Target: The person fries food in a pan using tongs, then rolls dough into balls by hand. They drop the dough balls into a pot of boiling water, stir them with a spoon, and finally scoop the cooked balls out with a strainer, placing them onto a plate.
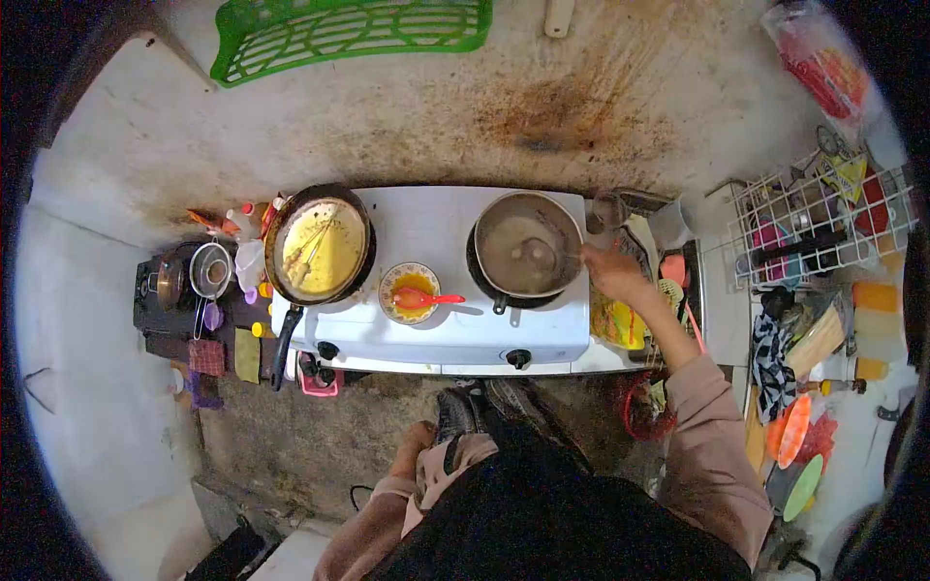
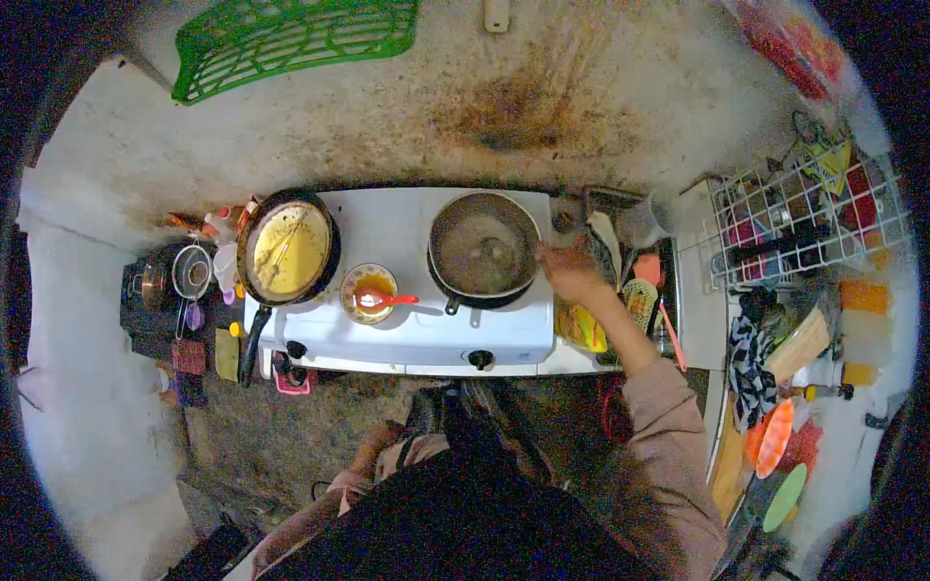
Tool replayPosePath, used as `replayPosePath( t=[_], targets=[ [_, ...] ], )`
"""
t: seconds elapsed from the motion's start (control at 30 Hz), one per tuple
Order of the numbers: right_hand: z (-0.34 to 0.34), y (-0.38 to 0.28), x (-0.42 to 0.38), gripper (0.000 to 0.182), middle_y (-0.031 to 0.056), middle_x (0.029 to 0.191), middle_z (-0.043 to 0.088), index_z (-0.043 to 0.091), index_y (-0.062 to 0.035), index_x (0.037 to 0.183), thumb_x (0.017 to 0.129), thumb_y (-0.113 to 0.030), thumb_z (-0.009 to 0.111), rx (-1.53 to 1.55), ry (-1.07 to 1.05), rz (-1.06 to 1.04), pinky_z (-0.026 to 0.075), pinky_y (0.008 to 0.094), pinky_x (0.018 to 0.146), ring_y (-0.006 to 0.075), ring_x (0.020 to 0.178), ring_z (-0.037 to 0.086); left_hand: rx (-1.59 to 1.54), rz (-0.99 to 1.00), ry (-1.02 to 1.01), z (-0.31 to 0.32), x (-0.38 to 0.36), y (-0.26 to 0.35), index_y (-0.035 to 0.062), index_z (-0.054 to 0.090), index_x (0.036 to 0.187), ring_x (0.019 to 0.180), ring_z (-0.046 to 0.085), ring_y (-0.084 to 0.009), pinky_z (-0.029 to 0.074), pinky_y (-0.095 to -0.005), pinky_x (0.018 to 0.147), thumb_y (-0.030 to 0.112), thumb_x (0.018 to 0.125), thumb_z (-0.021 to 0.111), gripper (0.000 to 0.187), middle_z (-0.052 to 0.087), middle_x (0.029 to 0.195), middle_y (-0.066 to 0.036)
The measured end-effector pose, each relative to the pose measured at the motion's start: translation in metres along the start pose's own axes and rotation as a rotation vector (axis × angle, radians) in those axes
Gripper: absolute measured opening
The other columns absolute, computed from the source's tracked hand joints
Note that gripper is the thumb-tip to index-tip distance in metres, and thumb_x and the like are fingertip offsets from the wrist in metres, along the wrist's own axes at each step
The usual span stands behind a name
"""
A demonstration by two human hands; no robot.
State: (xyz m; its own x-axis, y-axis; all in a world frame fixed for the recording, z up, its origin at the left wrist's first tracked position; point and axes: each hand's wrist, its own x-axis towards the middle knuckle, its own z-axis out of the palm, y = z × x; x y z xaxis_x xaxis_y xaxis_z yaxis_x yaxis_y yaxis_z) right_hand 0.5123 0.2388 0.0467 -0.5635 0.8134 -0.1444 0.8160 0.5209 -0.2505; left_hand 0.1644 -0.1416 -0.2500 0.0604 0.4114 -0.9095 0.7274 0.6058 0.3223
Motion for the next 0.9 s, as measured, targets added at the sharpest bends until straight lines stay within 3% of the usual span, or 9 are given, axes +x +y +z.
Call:
replayPosePath(
  t=[0.07, 0.13, 0.33, 0.43, 0.47, 0.53, 0.67, 0.73, 0.9],
  targets=[
    [0.009, -0.006, -0.004, 0.017, 0.0204, 0.082, 0.056, 0.048, -0.0081, 0.097, 0.083, -0.016, 0.042, 0.093, -0.061, 0.015, 0.041, 0.0486, 0.063, 0.0398, 0.073, 0.054, 0.017, 0.035, 0.142, -0.002, -0.003, 0.016, 0.0059, 0.062, 0.099, 0.090, 0.057, -0.0337, 0.046, -0.0415, 0.078, 0.032, 0.083, 0.046, 0.035, 0.059, 0.100, -0.019],
    [0.005, -0.019, -0.004, 0.026, 0.0201, 0.093, 0.057, 0.046, -0.0103, 0.106, 0.086, -0.025, 0.038, 0.169, -0.207, 0.102, 0.042, 0.0482, 0.072, 0.0389, 0.085, 0.054, -0.013, 0.039, 0.396, 0.016, 0.017, 0.012, 0.0042, 0.063, 0.093, 0.090, 0.057, -0.0342, 0.046, -0.0413, 0.078, 0.032, 0.082, 0.046, 0.034, 0.060, 0.097, -0.020],
    [0.025, -0.018, -0.004, 0.035, 0.0206, 0.100, 0.056, 0.045, -0.0107, 0.113, 0.089, -0.034, 0.036, 0.418, -0.192, 0.148, 0.042, 0.0453, 0.079, 0.0386, 0.092, 0.054, 0.176, 0.323, 0.234, -0.011, 0.027, 0.008, 0.0072, 0.065, 0.089, 0.083, 0.058, -0.0368, 0.046, -0.0417, 0.074, 0.033, 0.082, 0.046, 0.034, 0.061, 0.093, -0.019],
    [0.033, -0.003, 0.000, 0.034, 0.0203, 0.098, 0.057, 0.047, -0.0096, 0.111, 0.089, -0.033, 0.037, 0.514, -0.104, 0.089, 0.042, 0.0444, 0.078, 0.0385, 0.089, 0.055, -0.016, 0.079, 0.136, -0.022, 0.008, 0.026, 0.0047, 0.064, 0.088, 0.080, 0.058, -0.0370, 0.046, -0.0420, 0.071, 0.034, 0.082, 0.046, 0.035, 0.061, 0.090, -0.020],
    [0.035, 0.000, 0.002, 0.033, 0.0201, 0.097, 0.057, 0.048, -0.0091, 0.109, 0.089, -0.033, 0.038, 0.539, -0.072, 0.061, 0.042, 0.0443, 0.078, 0.0384, 0.088, 0.055, 0.054, 0.173, 0.175, -0.020, 0.011, 0.022, 0.0048, 0.064, 0.088, 0.080, 0.058, -0.0369, 0.046, -0.0419, 0.071, 0.034, 0.082, 0.045, 0.035, 0.061, 0.090, -0.020],
    [0.009, -0.013, 0.002, 0.030, 0.0196, 0.094, 0.058, 0.050, -0.0086, 0.105, 0.088, -0.031, 0.038, 0.525, -0.047, 0.094, 0.042, 0.0447, 0.077, 0.0384, 0.085, 0.055, 0.191, 0.364, 0.251, 0.001, 0.046, -0.012, 0.0049, 0.064, 0.088, 0.080, 0.058, -0.0366, 0.046, -0.0418, 0.070, 0.033, 0.083, 0.044, 0.034, 0.061, 0.089, -0.020],
    [-0.018, -0.030, 0.003, 0.026, 0.0189, 0.086, 0.059, 0.053, -0.0081, 0.097, 0.088, -0.028, 0.039, 0.369, -0.030, 0.236, 0.043, 0.0444, 0.073, 0.0374, 0.080, 0.057, 0.064, 0.272, 0.234, -0.001, 0.030, -0.006, 0.0088, 0.064, 0.093, 0.084, 0.057, -0.0356, 0.047, -0.0407, 0.072, 0.035, 0.083, 0.044, 0.035, 0.060, 0.096, -0.017],
    [-0.026, -0.032, 0.004, 0.025, 0.0189, 0.086, 0.059, 0.053, -0.0094, 0.098, 0.088, -0.027, 0.039, 0.277, -0.044, 0.194, 0.043, 0.0452, 0.072, 0.0373, 0.078, 0.057, 0.191, 0.261, 0.131, -0.009, 0.025, -0.001, 0.0113, 0.064, 0.098, 0.088, 0.057, -0.0349, 0.047, -0.0402, 0.075, 0.035, 0.083, 0.044, 0.035, 0.059, 0.102, -0.016],
    [-0.035, -0.030, 0.004, 0.023, 0.0171, 0.082, 0.059, 0.052, -0.0127, 0.101, 0.087, -0.026, 0.040, 0.042, -0.035, 0.087, 0.044, 0.0465, 0.064, 0.0355, 0.074, 0.057, 0.145, 0.211, 0.270, -0.006, 0.004, 0.013, 0.0121, 0.064, 0.097, 0.090, 0.057, -0.0341, 0.046, -0.0409, 0.077, 0.031, 0.082, 0.043, 0.033, 0.060, 0.100, -0.016]
  ],
)
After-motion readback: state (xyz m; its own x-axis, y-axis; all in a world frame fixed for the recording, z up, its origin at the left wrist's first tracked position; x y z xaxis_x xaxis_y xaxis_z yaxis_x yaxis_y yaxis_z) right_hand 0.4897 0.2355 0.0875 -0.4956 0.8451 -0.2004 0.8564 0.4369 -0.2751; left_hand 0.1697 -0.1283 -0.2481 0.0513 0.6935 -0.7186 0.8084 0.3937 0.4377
